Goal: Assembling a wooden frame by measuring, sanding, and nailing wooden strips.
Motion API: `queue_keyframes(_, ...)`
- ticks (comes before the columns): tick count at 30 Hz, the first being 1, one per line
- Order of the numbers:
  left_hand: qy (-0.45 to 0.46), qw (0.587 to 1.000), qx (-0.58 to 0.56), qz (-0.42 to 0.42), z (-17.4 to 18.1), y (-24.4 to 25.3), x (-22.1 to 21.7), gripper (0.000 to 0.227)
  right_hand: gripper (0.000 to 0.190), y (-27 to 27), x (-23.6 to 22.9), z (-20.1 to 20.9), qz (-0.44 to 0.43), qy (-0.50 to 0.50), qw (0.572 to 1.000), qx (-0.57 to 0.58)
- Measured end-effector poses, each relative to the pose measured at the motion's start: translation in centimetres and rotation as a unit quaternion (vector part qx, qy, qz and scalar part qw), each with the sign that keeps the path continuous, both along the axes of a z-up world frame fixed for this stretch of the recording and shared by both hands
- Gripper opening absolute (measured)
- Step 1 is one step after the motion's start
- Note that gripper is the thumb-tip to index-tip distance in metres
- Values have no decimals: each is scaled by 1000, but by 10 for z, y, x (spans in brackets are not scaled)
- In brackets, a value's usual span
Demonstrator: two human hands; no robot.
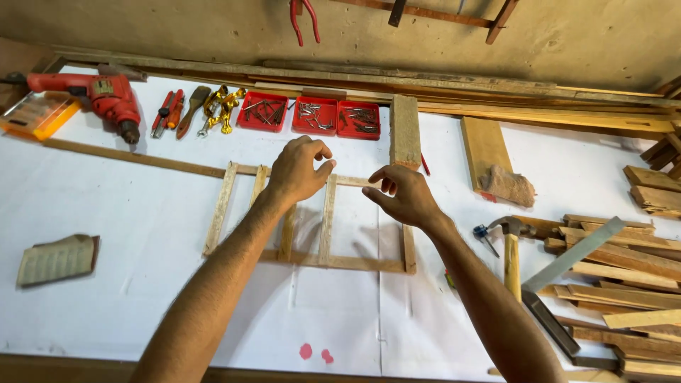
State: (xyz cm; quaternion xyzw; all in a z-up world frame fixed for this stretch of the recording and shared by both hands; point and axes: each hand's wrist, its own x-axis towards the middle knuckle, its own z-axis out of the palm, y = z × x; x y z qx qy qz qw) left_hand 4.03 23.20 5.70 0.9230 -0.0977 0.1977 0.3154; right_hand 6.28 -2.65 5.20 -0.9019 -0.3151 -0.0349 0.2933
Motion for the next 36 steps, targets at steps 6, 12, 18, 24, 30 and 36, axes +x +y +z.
queue_keyframes(6,49,999,12,-5,-37,12,93,18,35,12,66,-9,-93,63,994,6)
queue_keyframes(12,126,991,33,-23,-44,7,160,19,30,17,120,-9,-127,95,986,44)
queue_keyframes(18,134,989,58,-33,-61,2,210,21,29,30,154,-12,-154,140,978,13)
queue_keyframes(24,155,985,70,-43,-66,0,228,23,31,49,166,-21,-183,196,959,93)
queue_keyframes(30,162,974,150,-60,-73,-6,252,34,19,57,206,-63,-172,65,983,-20)
queue_keyframes(36,135,958,243,-72,-82,-18,275,17,21,64,223,-61,-155,20,988,-17)
